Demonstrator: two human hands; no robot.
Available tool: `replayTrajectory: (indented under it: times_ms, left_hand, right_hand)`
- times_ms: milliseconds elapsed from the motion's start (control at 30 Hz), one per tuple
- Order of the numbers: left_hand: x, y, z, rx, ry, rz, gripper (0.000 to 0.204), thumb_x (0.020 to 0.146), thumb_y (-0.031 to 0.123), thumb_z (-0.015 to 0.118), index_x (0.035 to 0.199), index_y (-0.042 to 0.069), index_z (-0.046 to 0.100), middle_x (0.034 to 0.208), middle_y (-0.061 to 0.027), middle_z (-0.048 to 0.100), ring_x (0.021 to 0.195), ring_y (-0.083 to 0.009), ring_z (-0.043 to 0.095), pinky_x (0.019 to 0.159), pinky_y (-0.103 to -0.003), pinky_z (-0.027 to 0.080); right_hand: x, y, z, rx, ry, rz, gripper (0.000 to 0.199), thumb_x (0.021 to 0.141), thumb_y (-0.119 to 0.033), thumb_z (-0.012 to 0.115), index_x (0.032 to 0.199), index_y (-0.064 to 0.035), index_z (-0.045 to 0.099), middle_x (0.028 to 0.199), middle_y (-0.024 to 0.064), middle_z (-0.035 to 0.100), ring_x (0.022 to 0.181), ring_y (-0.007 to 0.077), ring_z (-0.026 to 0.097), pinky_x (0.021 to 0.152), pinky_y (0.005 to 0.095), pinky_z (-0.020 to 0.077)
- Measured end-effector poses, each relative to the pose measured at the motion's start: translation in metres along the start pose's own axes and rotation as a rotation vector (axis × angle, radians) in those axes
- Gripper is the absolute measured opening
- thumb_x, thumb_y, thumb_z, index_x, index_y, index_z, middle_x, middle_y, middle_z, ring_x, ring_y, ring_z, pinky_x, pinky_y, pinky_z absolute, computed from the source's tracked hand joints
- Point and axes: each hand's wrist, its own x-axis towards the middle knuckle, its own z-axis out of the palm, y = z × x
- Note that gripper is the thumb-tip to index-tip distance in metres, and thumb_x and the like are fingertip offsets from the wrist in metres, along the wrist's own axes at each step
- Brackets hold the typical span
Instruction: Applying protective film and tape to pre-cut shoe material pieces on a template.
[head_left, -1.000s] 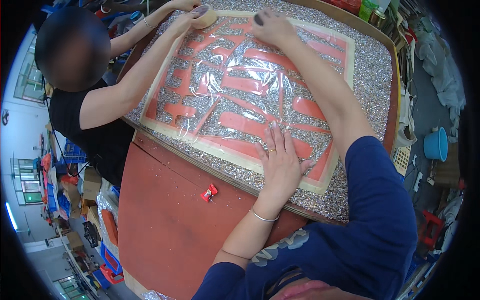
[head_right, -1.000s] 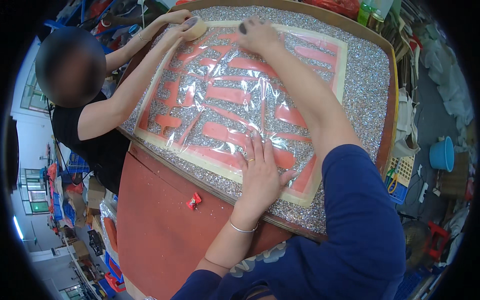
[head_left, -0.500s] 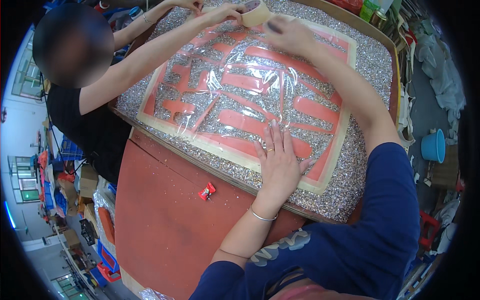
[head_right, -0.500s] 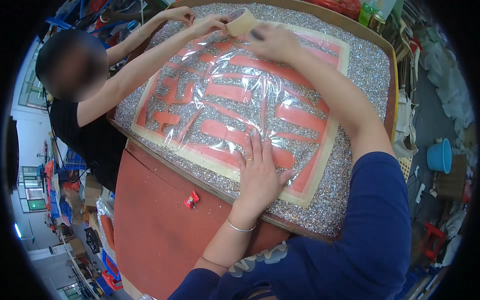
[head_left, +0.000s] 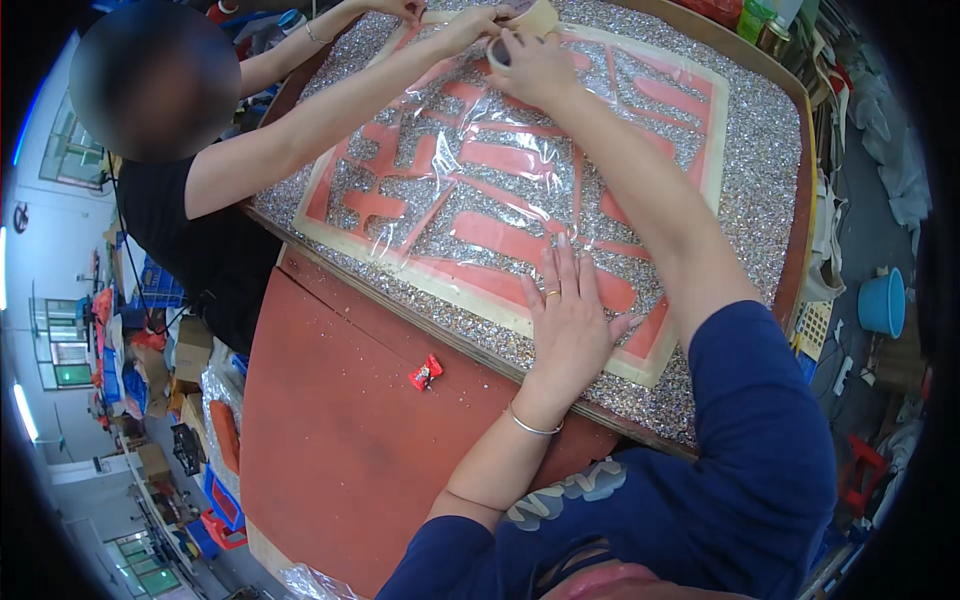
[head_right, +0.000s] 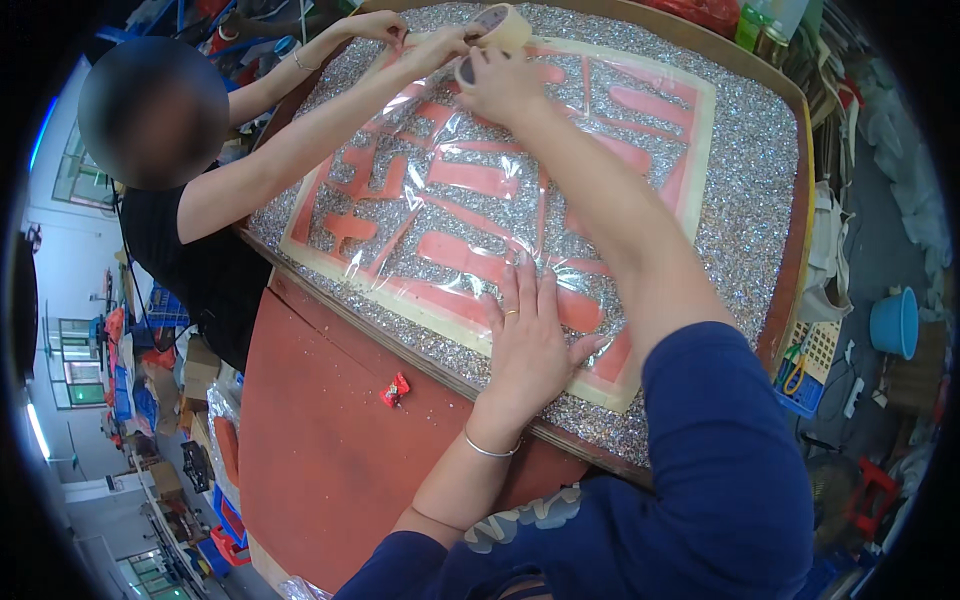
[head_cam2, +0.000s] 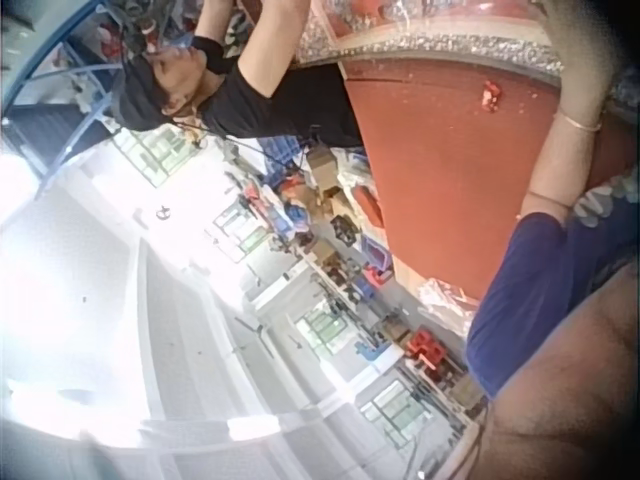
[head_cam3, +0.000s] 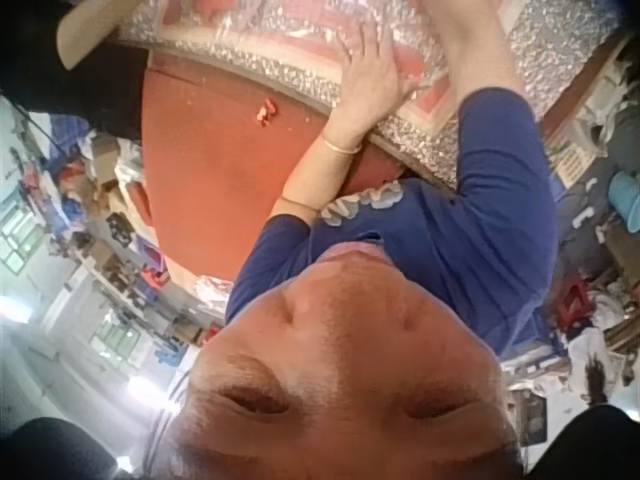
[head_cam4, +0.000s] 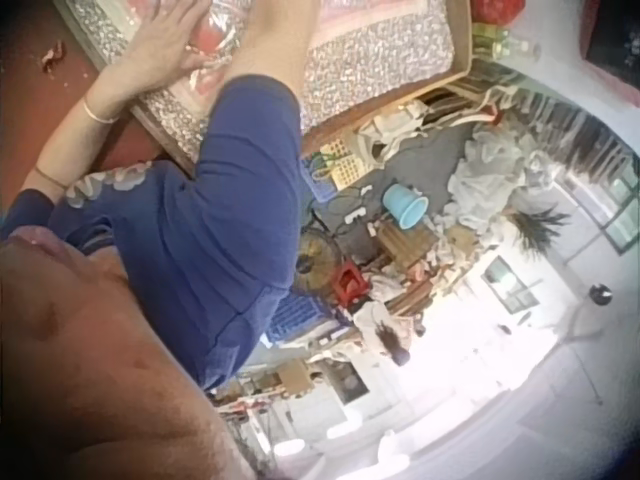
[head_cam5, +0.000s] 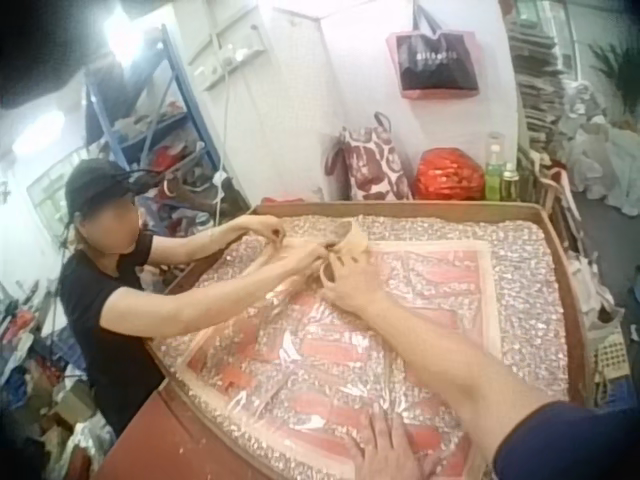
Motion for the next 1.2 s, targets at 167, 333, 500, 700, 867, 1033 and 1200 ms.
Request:
replayTrajectory:
  times_ms: [167, 333, 500, 700, 867, 1033, 1200]
  left_hand:
    - [-0.001, -0.001, -0.011, -0.011, -0.018, -0.033, 0.092, 0.078, 0.046, 0.069, 0.140, -0.007, 0.027, 0.148, -0.0303, 0.021, 0.139, -0.0476, 0.016, 0.107, -0.064, 0.016]
    - [-0.004, -0.004, -0.008, -0.030, -0.012, -0.047, 0.090, 0.077, 0.045, 0.070, 0.138, -0.007, 0.030, 0.149, -0.0307, 0.020, 0.139, -0.0494, 0.015, 0.107, -0.064, 0.017]
    - [-0.002, -0.002, -0.003, -0.024, -0.018, 0.003, 0.092, 0.078, 0.048, 0.069, 0.139, -0.008, 0.029, 0.148, -0.0324, 0.019, 0.139, -0.0491, 0.016, 0.108, -0.064, 0.016]
    - [-0.008, -0.007, -0.009, 0.016, -0.009, -0.022, 0.094, 0.077, 0.051, 0.069, 0.138, -0.009, 0.029, 0.147, -0.0338, 0.021, 0.139, -0.0490, 0.016, 0.107, -0.065, 0.018]
    - [0.000, 0.000, -0.001, 0.012, -0.027, -0.004, 0.094, 0.077, 0.053, 0.067, 0.137, -0.009, 0.030, 0.146, -0.0341, 0.022, 0.138, -0.0506, 0.017, 0.106, -0.066, 0.018]
    - [-0.011, -0.007, -0.006, 0.033, -0.016, -0.020, 0.094, 0.078, 0.054, 0.066, 0.136, -0.010, 0.030, 0.146, -0.0339, 0.022, 0.137, -0.0514, 0.017, 0.105, -0.067, 0.020]
    - [0.000, -0.002, -0.003, 0.023, -0.061, -0.002, 0.093, 0.078, 0.051, 0.067, 0.137, -0.011, 0.029, 0.148, -0.0333, 0.018, 0.137, -0.0525, 0.016, 0.104, -0.068, 0.019]
  right_hand:
    - [-0.056, -0.131, -0.065, 0.486, -0.024, -0.309, 0.034, 0.073, -0.031, 0.067, 0.100, -0.0107, 0.061, 0.106, 0.0121, 0.062, 0.088, 0.0333, 0.063, 0.075, 0.0444, 0.0503]
    - [-0.053, -0.015, -0.130, 0.438, -0.303, 0.099, 0.026, 0.076, -0.025, 0.063, 0.093, -0.0050, 0.060, 0.095, 0.0163, 0.065, 0.089, 0.0361, 0.062, 0.077, 0.0461, 0.0489]
    - [-0.094, 0.107, -0.153, -0.149, -0.285, 0.038, 0.040, 0.084, -0.037, 0.055, 0.114, -0.0127, 0.061, 0.122, 0.0147, 0.058, 0.110, 0.0382, 0.055, 0.095, 0.0496, 0.0424]
    - [-0.137, 0.059, -0.212, 0.334, -0.392, -0.116, 0.057, 0.076, -0.042, 0.065, 0.122, -0.0101, 0.056, 0.126, 0.0140, 0.056, 0.109, 0.0355, 0.057, 0.096, 0.0482, 0.0427]
    - [-0.105, 0.128, -0.170, 0.067, -0.330, 0.383, 0.064, 0.072, -0.044, 0.068, 0.126, -0.0121, 0.055, 0.124, 0.0124, 0.056, 0.105, 0.0357, 0.058, 0.093, 0.0466, 0.0466]
    - [-0.096, 0.077, -0.139, 0.122, -0.268, -0.119, 0.072, 0.073, -0.051, 0.064, 0.134, -0.0152, 0.049, 0.134, 0.0097, 0.050, 0.108, 0.0396, 0.056, 0.095, 0.0464, 0.0446]
    - [-0.046, 0.112, -0.081, -0.133, -0.298, 0.344, 0.068, 0.076, -0.056, 0.056, 0.132, -0.0167, 0.050, 0.135, 0.0108, 0.050, 0.111, 0.0410, 0.053, 0.099, 0.0481, 0.0414]
